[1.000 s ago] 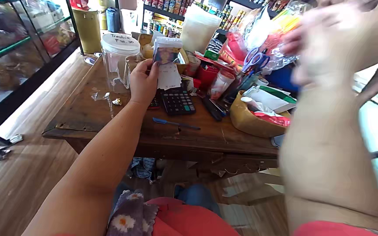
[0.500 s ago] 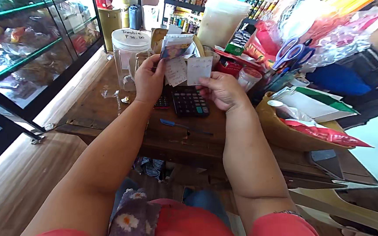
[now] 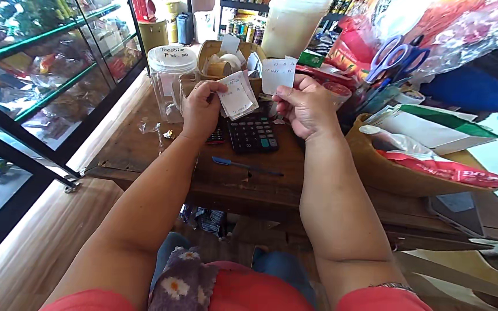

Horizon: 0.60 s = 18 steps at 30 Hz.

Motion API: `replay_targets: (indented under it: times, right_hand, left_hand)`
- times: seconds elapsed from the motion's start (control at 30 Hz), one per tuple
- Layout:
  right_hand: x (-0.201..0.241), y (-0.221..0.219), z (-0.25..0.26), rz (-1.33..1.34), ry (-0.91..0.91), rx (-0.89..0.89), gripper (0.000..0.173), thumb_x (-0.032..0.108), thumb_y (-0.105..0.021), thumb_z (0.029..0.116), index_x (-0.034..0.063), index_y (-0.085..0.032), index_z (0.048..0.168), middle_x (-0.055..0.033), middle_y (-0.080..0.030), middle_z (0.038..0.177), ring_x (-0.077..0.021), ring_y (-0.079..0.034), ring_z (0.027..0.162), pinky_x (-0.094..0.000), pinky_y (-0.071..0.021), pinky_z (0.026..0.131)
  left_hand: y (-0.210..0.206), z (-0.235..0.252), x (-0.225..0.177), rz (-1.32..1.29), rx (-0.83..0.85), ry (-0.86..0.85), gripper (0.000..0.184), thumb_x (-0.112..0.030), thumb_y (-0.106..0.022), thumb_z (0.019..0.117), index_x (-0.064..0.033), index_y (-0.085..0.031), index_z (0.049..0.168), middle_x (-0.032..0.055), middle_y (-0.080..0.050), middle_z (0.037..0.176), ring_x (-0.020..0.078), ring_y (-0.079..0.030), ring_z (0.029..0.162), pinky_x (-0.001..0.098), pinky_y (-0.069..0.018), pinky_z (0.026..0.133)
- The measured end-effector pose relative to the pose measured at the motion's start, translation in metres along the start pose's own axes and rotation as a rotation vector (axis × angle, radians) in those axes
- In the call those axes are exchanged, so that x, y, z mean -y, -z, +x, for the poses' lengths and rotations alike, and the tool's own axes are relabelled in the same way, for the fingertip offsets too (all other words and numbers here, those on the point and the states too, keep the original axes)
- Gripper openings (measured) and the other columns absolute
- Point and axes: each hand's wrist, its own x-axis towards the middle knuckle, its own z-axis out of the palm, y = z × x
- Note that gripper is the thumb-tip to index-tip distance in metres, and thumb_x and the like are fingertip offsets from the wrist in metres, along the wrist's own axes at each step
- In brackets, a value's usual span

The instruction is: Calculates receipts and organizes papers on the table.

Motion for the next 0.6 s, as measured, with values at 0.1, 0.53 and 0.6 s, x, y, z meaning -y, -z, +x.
replay_targets:
  times: [0.1, 0.53, 0.6]
  right_hand:
    - [-0.0008, -0.0036, -0.0017, -0.002, 0.014, 0.033, 0.026, 0.004, -0.065, 0.0983, 0.0084, -0.054, 0.122, 0.0026, -0.069, 0.085, -0.0036, -0.064, 0.063, -0.0175, -0.0555, 0.06]
    - [-0.0032, -0.0041, 0.0009, 0.0, 0.011, 0.007, 0.032, 0.001, -0.067, 0.096, 0.0066, -0.055, 0.125, -0.0002, -0.068, 0.089, -0.0042, -0.063, 0.062, -0.0168, -0.0544, 0.058]
    - [-0.0034, -0.0041, 0.0013, -0.009, 0.01, 0.009, 0.032, 0.002, -0.067, 0.0962, 0.007, -0.055, 0.125, -0.0001, -0.068, 0.09, -0.0038, -0.063, 0.062, -0.0166, -0.0541, 0.058]
  left_hand:
    - [0.0016, 0.0003, -0.0043, 0.087, 0.021, -0.001, 0.02, 0.003, -0.055, 0.0976, 0.0027, -0.073, 0.107, 0.0147, -0.071, 0.113, 0.0121, -0.067, 0.1, 0.025, -0.0532, 0.09]
    - [0.0003, 0.0018, -0.0029, 0.027, 0.015, 0.069, 0.023, 0.0, -0.057, 0.099, 0.0024, -0.067, 0.119, 0.0126, -0.07, 0.114, 0.0069, -0.068, 0.091, 0.0225, -0.0555, 0.084]
    - [0.0006, 0.0024, -0.0035, 0.009, 0.019, 0.091, 0.026, -0.001, -0.058, 0.099, 0.0021, -0.065, 0.124, 0.0119, -0.07, 0.113, 0.0075, -0.068, 0.091, 0.0237, -0.0564, 0.084]
